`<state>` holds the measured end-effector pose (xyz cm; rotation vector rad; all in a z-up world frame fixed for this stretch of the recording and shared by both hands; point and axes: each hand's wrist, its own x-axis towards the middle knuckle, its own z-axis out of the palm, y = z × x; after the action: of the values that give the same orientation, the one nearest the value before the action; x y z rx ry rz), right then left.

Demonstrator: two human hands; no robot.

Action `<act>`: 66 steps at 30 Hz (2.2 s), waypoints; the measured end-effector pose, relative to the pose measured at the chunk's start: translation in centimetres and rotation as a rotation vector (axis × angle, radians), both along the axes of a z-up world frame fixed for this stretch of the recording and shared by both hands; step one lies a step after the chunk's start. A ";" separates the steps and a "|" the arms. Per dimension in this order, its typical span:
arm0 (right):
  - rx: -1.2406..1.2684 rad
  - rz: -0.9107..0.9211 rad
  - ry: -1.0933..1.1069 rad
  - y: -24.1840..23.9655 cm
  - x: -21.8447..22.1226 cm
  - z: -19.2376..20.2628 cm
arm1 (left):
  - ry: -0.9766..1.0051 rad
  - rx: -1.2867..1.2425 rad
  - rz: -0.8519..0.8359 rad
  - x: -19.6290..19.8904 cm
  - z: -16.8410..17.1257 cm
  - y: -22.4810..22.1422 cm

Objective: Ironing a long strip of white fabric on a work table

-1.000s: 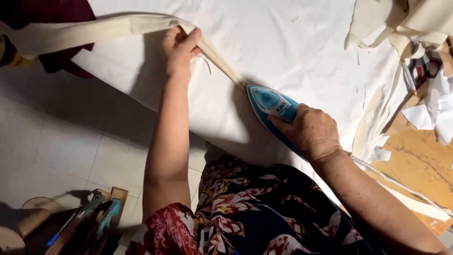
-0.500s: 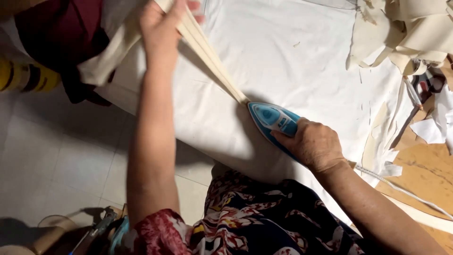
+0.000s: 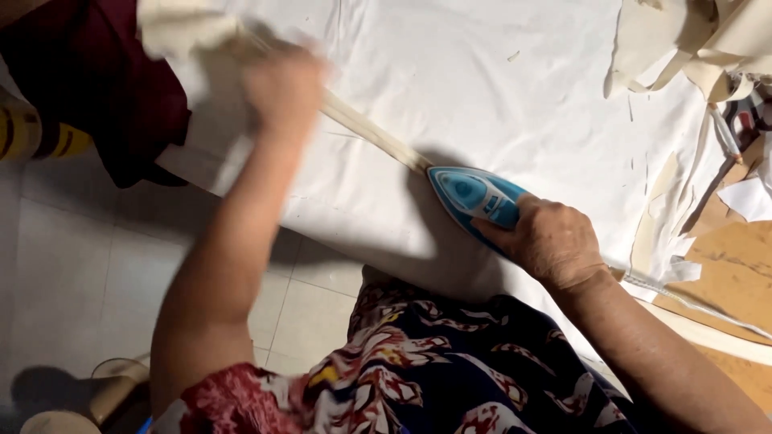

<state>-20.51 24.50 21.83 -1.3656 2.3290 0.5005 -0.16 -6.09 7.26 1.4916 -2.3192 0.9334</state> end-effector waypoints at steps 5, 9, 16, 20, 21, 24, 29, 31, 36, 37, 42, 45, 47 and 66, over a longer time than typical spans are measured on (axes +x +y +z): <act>0.212 -0.157 -0.160 -1.7 0.3 2.7 | 0.325 0.642 -0.961 -2.8 3.8 8.7; 0.282 -0.234 -0.189 -1.3 0.3 4.6 | 0.219 0.682 -1.034 -2.3 3.7 6.8; 0.240 -0.224 -0.159 0.3 -0.3 3.5 | 0.032 1.063 -0.896 -2.2 4.1 5.0; 0.167 -0.141 -0.113 0.2 -0.1 2.4 | 0.038 0.978 -1.036 -2.4 4.6 5.2; 0.166 -0.143 -0.114 0.2 -0.1 2.2 | 0.036 0.978 -1.038 -2.5 4.3 5.3; 0.160 -0.117 -0.101 0.1 -0.1 1.9 | 0.025 1.029 -1.007 -2.6 4.0 5.7; 0.331 -0.274 -0.192 -0.9 0.2 5.3 | -0.080 0.940 -0.939 -2.1 4.6 6.3; 0.350 -0.328 -0.198 0.4 -0.2 5.9 | -0.058 0.904 -0.903 -1.7 3.9 6.0; 0.439 -0.423 -0.187 4.6 -1.5 6.1 | 0.119 0.743 -0.960 -0.9 2.8 5.9; 0.389 -0.424 -0.155 5.7 -1.9 5.7 | 0.134 0.717 -0.993 -0.9 2.8 6.0; 0.408 -0.423 -0.155 5.7 -1.8 5.5 | 0.091 0.899 -0.960 -1.8 3.2 7.3; 0.374 -0.286 -0.198 5.7 -1.7 4.5 | 0.049 1.060 -0.896 -2.2 4.0 8.0; 0.240 -0.196 -0.159 5.6 -1.7 3.9 | 0.031 0.955 -0.958 -2.3 4.1 8.3; 0.151 -0.269 -0.075 4.9 -0.3 3.7 | 0.109 0.809 -1.065 -1.0 3.8 10.1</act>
<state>-20.81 29.41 25.53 -0.9681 2.3148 0.5196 -1.19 3.98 11.07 0.1992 -2.9162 -0.3843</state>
